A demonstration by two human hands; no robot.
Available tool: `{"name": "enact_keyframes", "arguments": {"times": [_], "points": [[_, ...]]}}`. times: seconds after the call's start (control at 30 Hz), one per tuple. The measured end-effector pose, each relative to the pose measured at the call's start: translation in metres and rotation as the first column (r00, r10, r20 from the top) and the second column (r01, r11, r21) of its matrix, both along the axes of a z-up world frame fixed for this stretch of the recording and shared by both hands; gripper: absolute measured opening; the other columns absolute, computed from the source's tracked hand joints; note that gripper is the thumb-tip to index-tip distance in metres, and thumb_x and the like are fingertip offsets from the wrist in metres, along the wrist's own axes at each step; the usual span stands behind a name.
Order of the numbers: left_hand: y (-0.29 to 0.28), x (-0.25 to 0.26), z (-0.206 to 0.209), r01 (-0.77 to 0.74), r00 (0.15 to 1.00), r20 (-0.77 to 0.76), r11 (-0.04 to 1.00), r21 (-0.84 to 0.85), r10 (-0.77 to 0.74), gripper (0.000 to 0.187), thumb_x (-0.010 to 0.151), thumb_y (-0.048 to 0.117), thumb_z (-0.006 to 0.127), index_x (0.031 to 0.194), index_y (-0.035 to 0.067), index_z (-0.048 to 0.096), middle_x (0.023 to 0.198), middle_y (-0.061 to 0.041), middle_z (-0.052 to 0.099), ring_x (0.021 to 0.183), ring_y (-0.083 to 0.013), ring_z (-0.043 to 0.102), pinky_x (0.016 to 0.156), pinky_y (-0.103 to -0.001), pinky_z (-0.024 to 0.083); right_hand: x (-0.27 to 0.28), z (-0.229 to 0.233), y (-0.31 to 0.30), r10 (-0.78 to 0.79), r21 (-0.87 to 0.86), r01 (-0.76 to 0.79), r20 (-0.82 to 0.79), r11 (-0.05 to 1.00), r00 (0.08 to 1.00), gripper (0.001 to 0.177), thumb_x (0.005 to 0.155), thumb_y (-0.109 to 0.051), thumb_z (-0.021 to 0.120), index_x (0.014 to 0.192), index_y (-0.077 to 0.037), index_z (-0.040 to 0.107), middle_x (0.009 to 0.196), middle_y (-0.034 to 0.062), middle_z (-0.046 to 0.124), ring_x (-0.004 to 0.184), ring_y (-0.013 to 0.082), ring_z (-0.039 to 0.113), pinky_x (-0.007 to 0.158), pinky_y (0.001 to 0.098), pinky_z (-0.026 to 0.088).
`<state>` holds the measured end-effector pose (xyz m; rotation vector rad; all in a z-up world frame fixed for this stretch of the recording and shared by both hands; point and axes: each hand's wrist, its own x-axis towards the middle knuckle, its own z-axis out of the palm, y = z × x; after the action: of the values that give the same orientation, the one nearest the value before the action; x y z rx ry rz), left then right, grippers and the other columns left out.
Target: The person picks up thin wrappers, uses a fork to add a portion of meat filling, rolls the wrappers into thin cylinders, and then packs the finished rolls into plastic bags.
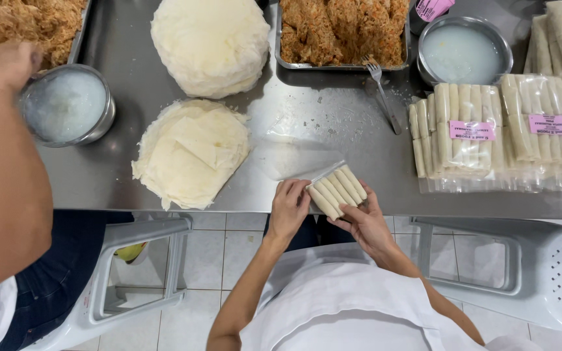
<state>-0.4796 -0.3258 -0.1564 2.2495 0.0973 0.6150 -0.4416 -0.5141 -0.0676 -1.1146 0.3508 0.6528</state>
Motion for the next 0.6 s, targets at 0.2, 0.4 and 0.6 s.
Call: {"name": "enact_keyframes", "arguments": {"times": [0.2, 0.4, 0.6], "points": [[-0.028, -0.007, -0.018, -0.1, 0.933, 0.358, 0.938, 0.331, -0.027, 0.022, 0.094, 0.003, 0.071, 0.113, 0.012, 0.075, 0.095, -0.002, 0.057, 0.085, -0.0191, 0.066, 0.076, -0.029, 0.064, -0.001, -0.018, 0.004, 0.002, -0.017, -0.001, 0.041, 1.0, 0.999, 0.078, 0.099, 0.011, 0.055, 0.164, -0.015, 0.02, 0.164, 0.0338, 0.031, 0.135, 0.0534, 0.055, 0.098, 0.0592, 0.06], [-0.011, 0.016, 0.025, -0.017, 0.998, -0.049, 0.933, 0.36, 0.038, 0.013, 0.099, 0.012, 0.066, 0.102, 0.011, 0.078, 0.085, -0.006, 0.06, 0.077, -0.0245, 0.068, 0.065, -0.033, 0.06, 0.009, -0.03, 0.01, 0.087, 0.015, -0.088, 0.054, 0.996, 0.995, 0.081, 0.099, 0.007, 0.061, 0.165, -0.014, 0.019, 0.161, 0.0361, 0.034, 0.132, 0.0493, 0.059, 0.094, 0.0562, 0.063], [-0.02, 0.009, 0.034, 0.061, 0.989, -0.148, 0.966, 0.25, -0.024, 0.014, 0.101, 0.014, 0.065, 0.104, 0.01, 0.078, 0.086, -0.005, 0.062, 0.08, -0.0237, 0.071, 0.068, -0.031, 0.061, 0.011, -0.02, 0.012, 0.116, -0.038, -0.113, 0.097, 0.993, 0.988, 0.081, 0.098, 0.007, 0.062, 0.165, -0.011, 0.02, 0.16, 0.0382, 0.036, 0.134, 0.0516, 0.057, 0.094, 0.0592, 0.061]]}}
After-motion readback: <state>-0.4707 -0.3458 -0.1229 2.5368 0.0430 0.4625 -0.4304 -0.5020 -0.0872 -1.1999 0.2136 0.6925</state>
